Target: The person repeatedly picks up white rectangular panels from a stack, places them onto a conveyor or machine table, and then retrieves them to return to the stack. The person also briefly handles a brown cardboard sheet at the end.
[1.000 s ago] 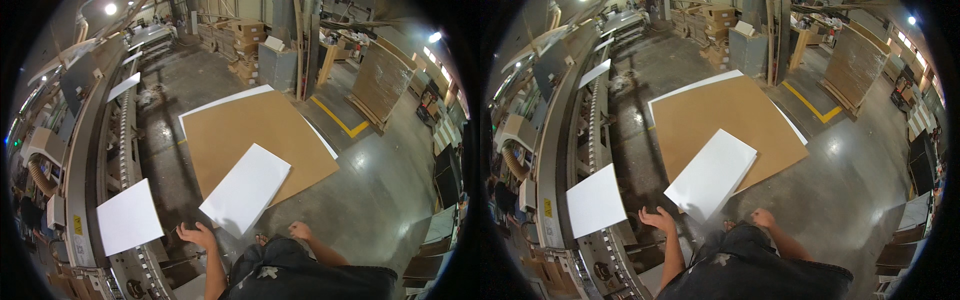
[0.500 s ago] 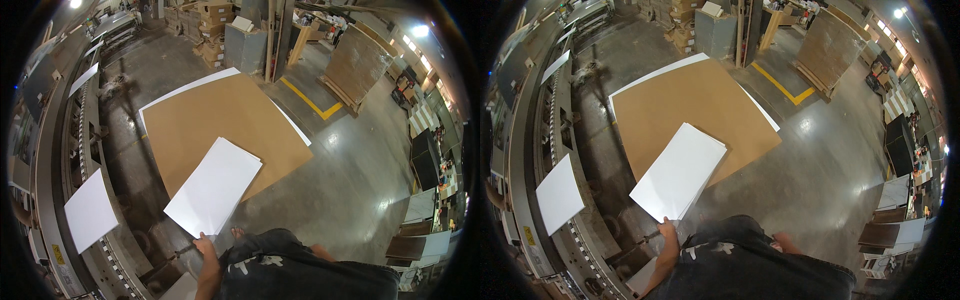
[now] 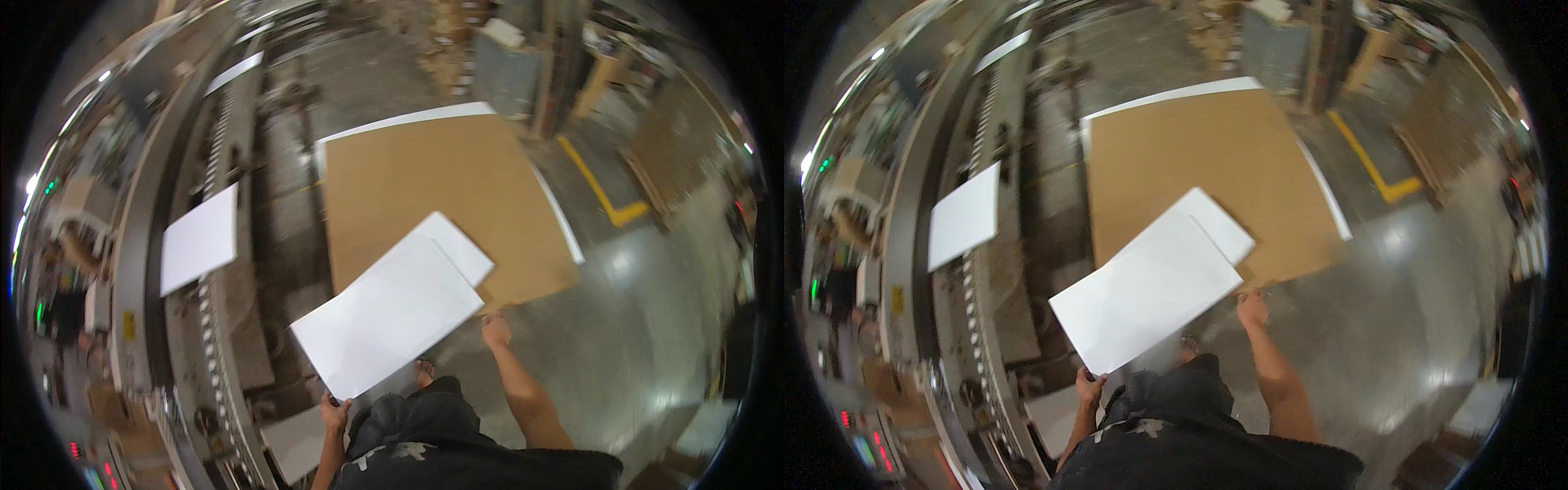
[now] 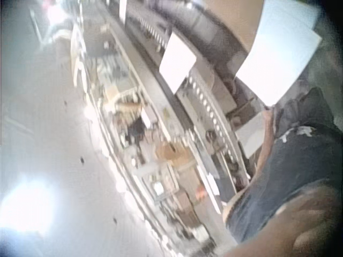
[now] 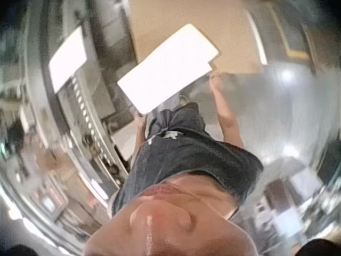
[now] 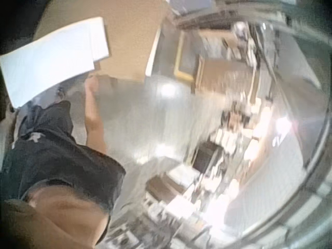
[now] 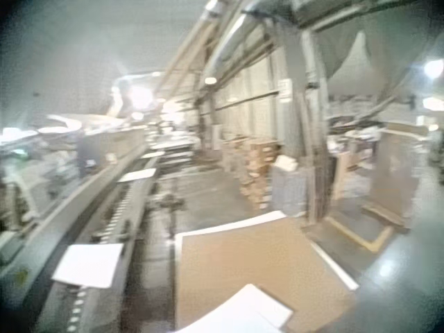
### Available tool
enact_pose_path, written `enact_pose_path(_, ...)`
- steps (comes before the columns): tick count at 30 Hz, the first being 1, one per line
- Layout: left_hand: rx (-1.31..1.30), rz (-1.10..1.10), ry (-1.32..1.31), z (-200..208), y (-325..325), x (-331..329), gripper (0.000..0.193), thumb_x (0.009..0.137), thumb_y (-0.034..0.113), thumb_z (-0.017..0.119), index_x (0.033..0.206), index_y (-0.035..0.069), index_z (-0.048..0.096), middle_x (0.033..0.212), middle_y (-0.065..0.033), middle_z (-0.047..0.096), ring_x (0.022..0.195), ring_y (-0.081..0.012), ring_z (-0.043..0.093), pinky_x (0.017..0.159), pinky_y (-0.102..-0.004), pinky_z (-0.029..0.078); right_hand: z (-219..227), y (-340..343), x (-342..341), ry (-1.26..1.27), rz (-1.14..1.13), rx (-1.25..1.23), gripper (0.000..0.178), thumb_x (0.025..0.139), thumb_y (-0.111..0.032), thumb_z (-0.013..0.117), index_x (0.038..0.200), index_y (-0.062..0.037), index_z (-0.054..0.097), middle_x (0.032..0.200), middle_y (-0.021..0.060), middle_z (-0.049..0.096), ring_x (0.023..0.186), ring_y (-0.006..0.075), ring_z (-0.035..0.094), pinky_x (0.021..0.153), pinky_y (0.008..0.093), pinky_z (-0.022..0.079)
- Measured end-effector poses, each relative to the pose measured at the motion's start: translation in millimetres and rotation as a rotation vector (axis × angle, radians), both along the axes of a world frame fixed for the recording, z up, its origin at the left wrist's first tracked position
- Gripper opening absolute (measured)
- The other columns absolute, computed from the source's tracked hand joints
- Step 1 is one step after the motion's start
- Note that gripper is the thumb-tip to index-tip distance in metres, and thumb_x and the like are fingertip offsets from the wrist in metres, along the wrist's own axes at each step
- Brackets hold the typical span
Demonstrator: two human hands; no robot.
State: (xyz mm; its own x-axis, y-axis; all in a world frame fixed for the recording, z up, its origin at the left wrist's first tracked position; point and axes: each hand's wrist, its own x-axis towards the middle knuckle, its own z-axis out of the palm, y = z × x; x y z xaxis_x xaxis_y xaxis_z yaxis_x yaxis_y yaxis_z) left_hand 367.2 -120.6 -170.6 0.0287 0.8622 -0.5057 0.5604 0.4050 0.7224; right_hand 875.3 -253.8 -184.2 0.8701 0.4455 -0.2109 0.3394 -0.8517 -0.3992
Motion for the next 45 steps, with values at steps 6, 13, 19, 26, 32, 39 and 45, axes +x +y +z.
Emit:
enact_pose_path(6, 0.018, 0.293, -0.052, 140, -48, -62, 0.077, 0.078, -0.002, 0.080, 0.144, 0.001, 0.041, 0.104, -0.0145, 0.067, 0.089, -0.0209, 0.066, 0.076, -0.0355, 0.056, -81, 60, -17, 0.209, 0.147, -0.008, 0.058, 0.101, -0.053, 0.042, 0.114, -0.0032, 0.068, 0.116, 0.0236, 0.067, 0.108, 0.0441, 0.063, 0.091, 0.0540, 0.050)
enact_pose_path(13, 0.247, 0.552, -0.103, 199, -88, -163, 0.065, 0.083, 0.002, 0.074, 0.141, 0.001, 0.044, 0.100, -0.0108, 0.072, 0.084, -0.0157, 0.067, 0.065, -0.0290, 0.051, -156, 34, -161, 0.590, 0.022, 0.346, 0.065, 0.100, -0.051, 0.053, 0.108, 0.0119, 0.067, 0.096, 0.0188, 0.071, 0.088, 0.0257, 0.066, 0.083, 0.0392, 0.051)
enact_pose_path(19, 0.434, 1.060, -0.191, 184, -124, -277, 0.052, 0.084, 0.007, 0.069, 0.132, 0.000, 0.050, 0.094, -0.0058, 0.068, 0.076, -0.0134, 0.061, 0.062, -0.0286, 0.049, -32, 44, -297, 0.723, 0.037, 0.475, 0.049, 0.103, -0.036, 0.054, 0.106, 0.0110, 0.066, 0.098, 0.0160, 0.070, 0.081, 0.0237, 0.065, 0.073, 0.0383, 0.053)
enact_pose_path(26, 0.515, 1.475, -0.504, 157, -127, -386, 0.039, 0.093, 0.007, 0.067, 0.126, -0.004, 0.049, 0.114, -0.0128, 0.062, 0.099, -0.0218, 0.062, 0.086, -0.0379, 0.052, 76, 50, -429, 0.671, 0.232, 0.408, 0.040, 0.102, -0.027, 0.058, 0.116, 0.0103, 0.061, 0.102, 0.0173, 0.069, 0.084, 0.0248, 0.065, 0.076, 0.0386, 0.054)
enact_pose_path(32, 0.623, 1.457, -0.702, 124, -104, -429, 0.030, 0.101, 0.009, 0.054, 0.127, -0.004, 0.046, 0.125, -0.0154, 0.058, 0.110, -0.0247, 0.059, 0.095, -0.0376, 0.048, 106, 22, -527, 0.824, 0.386, 0.496, 0.037, 0.098, -0.018, 0.064, 0.124, 0.0062, 0.053, 0.121, 0.0185, 0.063, 0.106, 0.0268, 0.061, 0.095, 0.0381, 0.047)
enact_pose_path(39, 0.596, 1.587, -0.895, 98, -58, -456, 0.040, 0.106, 0.027, 0.042, 0.132, -0.003, 0.050, 0.124, -0.0128, 0.060, 0.113, -0.0241, 0.058, 0.097, -0.0376, 0.046, 177, -2, -600, 0.866, 0.758, 0.249, 0.038, 0.093, -0.010, 0.066, 0.121, 0.0082, 0.048, 0.119, 0.0202, 0.060, 0.100, 0.0235, 0.063, 0.079, 0.0353, 0.055)
enact_pose_path(45, 0.562, 1.687, -0.652, 70, -27, -495, 0.042, 0.105, 0.029, 0.044, 0.130, -0.003, 0.056, 0.124, -0.0125, 0.062, 0.113, -0.0231, 0.057, 0.099, -0.0361, 0.044, 199, 2, -643, 1.132, 0.737, 0.134, 0.043, 0.094, -0.005, 0.059, 0.128, 0.0102, 0.037, 0.115, 0.0235, 0.058, 0.084, 0.0288, 0.069, 0.057, 0.0379, 0.063)
